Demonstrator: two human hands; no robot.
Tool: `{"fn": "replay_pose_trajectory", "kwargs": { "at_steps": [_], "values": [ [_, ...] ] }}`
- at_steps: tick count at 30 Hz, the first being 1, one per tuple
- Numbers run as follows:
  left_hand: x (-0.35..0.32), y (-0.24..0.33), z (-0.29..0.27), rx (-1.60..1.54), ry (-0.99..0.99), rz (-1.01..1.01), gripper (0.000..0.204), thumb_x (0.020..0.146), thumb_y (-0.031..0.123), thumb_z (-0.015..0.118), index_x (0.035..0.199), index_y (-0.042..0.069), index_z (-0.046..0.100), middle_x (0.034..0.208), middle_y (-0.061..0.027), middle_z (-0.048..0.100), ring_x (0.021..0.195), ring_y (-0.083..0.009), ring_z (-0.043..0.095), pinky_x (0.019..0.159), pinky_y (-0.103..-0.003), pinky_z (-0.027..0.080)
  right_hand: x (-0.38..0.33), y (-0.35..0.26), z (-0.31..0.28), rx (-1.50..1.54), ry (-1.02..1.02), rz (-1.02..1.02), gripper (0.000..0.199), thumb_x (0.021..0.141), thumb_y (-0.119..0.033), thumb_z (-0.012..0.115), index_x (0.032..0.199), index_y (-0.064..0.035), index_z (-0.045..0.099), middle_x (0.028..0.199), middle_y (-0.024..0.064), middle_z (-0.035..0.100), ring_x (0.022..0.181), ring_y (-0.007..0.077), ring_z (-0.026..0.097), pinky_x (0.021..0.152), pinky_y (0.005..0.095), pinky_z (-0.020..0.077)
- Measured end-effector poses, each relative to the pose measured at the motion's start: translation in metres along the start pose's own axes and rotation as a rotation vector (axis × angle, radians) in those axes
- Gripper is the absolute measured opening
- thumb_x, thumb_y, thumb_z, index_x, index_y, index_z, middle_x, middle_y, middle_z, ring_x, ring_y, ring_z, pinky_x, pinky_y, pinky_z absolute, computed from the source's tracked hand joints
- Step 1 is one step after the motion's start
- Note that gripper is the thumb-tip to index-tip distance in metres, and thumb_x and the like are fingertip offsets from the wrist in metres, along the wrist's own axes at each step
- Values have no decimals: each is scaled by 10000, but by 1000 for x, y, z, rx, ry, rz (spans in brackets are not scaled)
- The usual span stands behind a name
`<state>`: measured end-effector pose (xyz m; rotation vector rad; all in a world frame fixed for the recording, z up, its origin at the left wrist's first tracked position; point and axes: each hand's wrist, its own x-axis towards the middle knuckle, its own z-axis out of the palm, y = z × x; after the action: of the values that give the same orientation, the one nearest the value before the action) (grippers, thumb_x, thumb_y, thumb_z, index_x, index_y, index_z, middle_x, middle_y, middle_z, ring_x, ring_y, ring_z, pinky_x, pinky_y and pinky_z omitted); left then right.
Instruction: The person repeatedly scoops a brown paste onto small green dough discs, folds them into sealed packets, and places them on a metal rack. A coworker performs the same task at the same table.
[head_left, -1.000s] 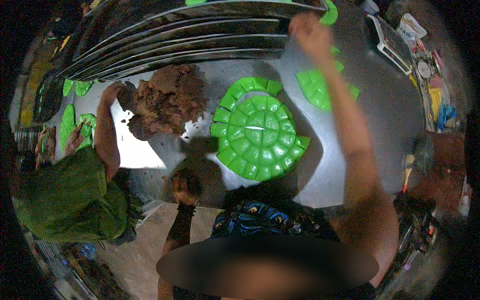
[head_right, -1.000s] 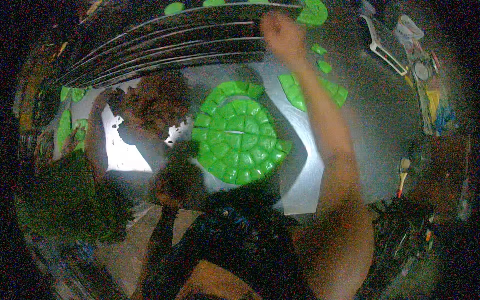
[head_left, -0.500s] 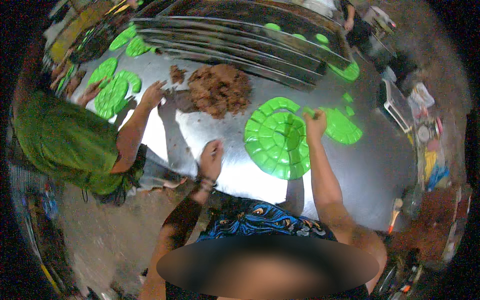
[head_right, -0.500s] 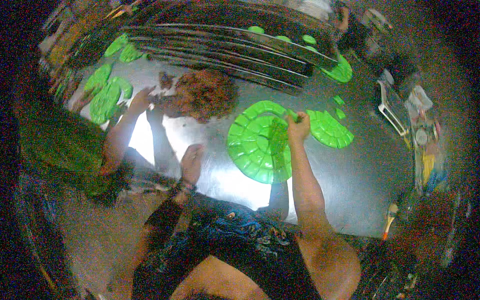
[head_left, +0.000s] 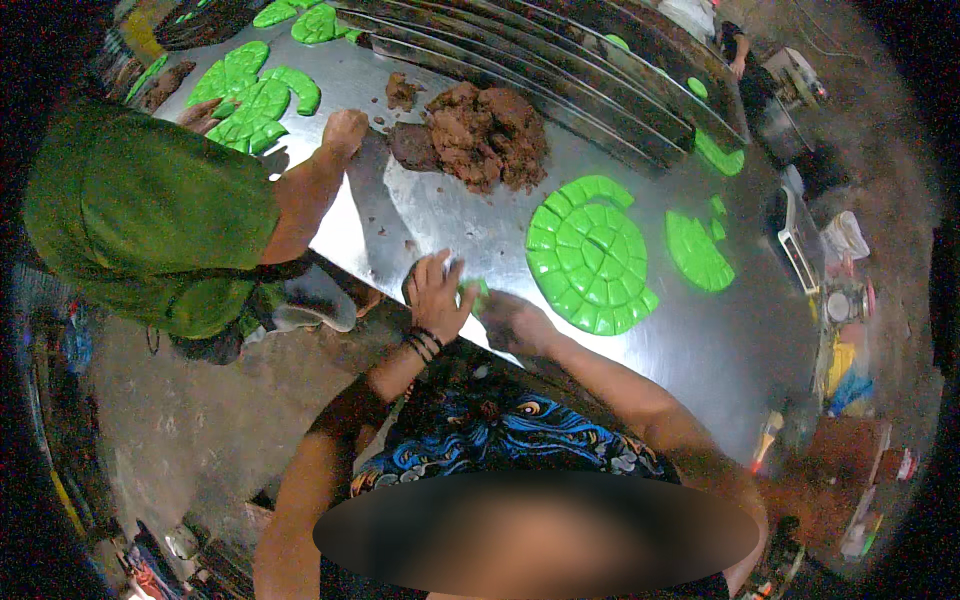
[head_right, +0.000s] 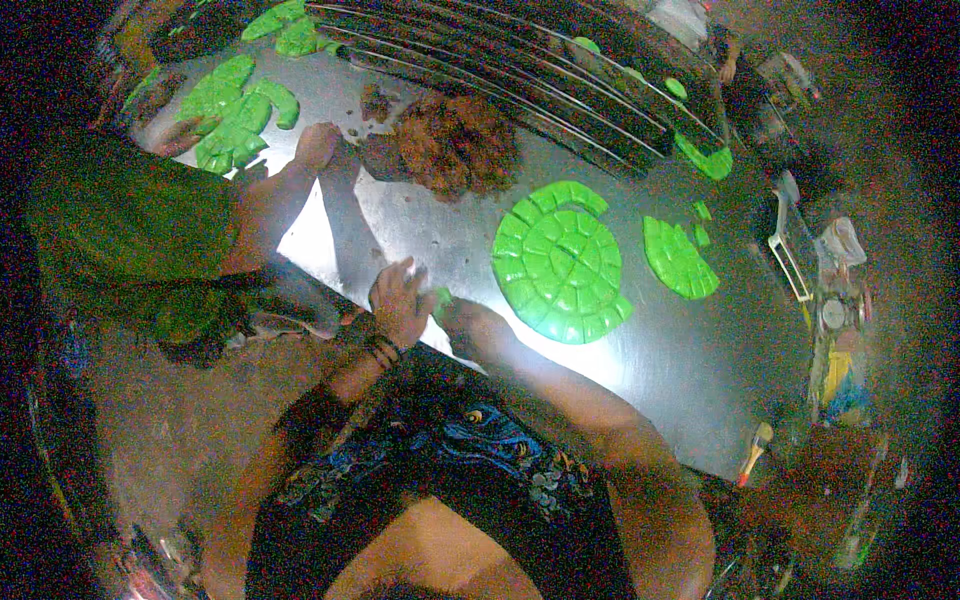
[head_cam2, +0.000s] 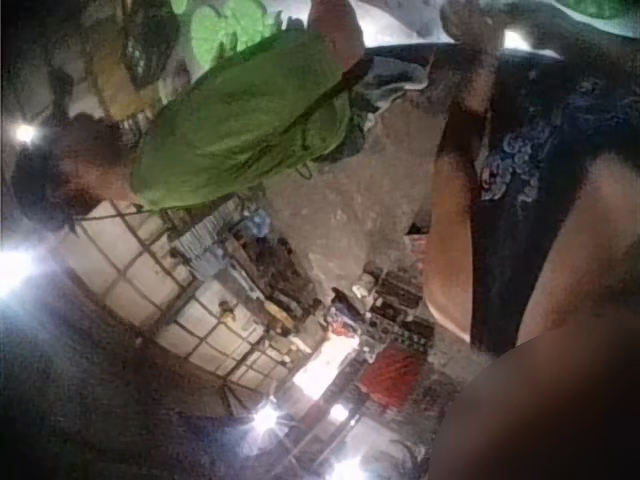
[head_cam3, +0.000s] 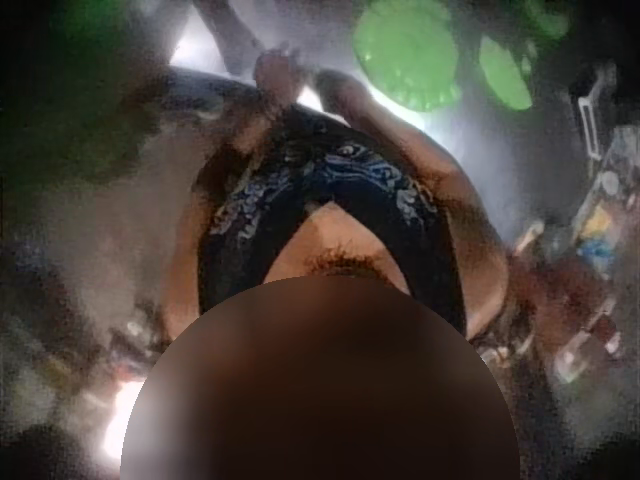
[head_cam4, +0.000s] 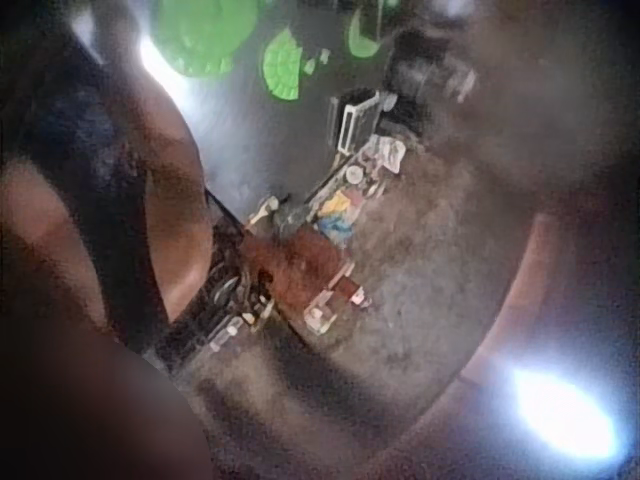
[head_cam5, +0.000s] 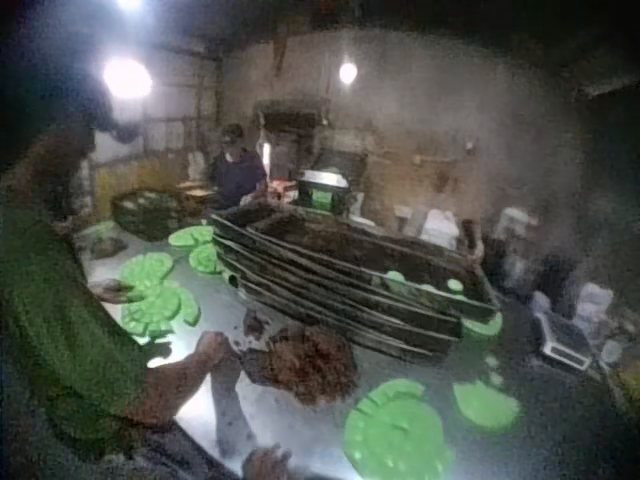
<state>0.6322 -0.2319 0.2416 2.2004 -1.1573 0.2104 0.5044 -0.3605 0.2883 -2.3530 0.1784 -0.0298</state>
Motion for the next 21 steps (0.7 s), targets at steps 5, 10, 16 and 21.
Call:
{"fn": "replay_pose_trajectory", "kwargs": {
  "at_steps": [5,10,16,21],
  "values": [
    [-31,6,20,-124,-77,-54,283,752,216,687,999,80,666,1213,-101,547,1125,-310,473,936,-431,370,63,85,-51,-167,66,-182,219,791,-181,626,979,-88,688,1024,112,666,858,285,645,739,370,518],
    [-29,15,27,-734,-283,-299,198,776,132,694,952,46,661,893,-108,671,810,-251,644,755,-357,513,146,183,-111,-584,404,-373,319,809,-199,610,1096,-59,618,1063,155,638,919,349,613,835,417,497],
    [4,43,-11,-1064,-272,-493,357,874,280,568,1130,31,554,1050,-139,609,1005,-244,592,861,-374,482,165,219,-102,-620,-31,-89,292,832,-286,567,1017,-73,643,917,137,671,830,330,643,741,445,525],
    [77,34,6,-1879,60,-853,378,891,306,543,1147,29,516,1109,-150,592,1054,-300,570,911,-400,461,182,209,-129,-888,-208,-281,177,807,-217,590,867,-87,695,793,133,680,719,278,658,638,404,533]
  ]
}}
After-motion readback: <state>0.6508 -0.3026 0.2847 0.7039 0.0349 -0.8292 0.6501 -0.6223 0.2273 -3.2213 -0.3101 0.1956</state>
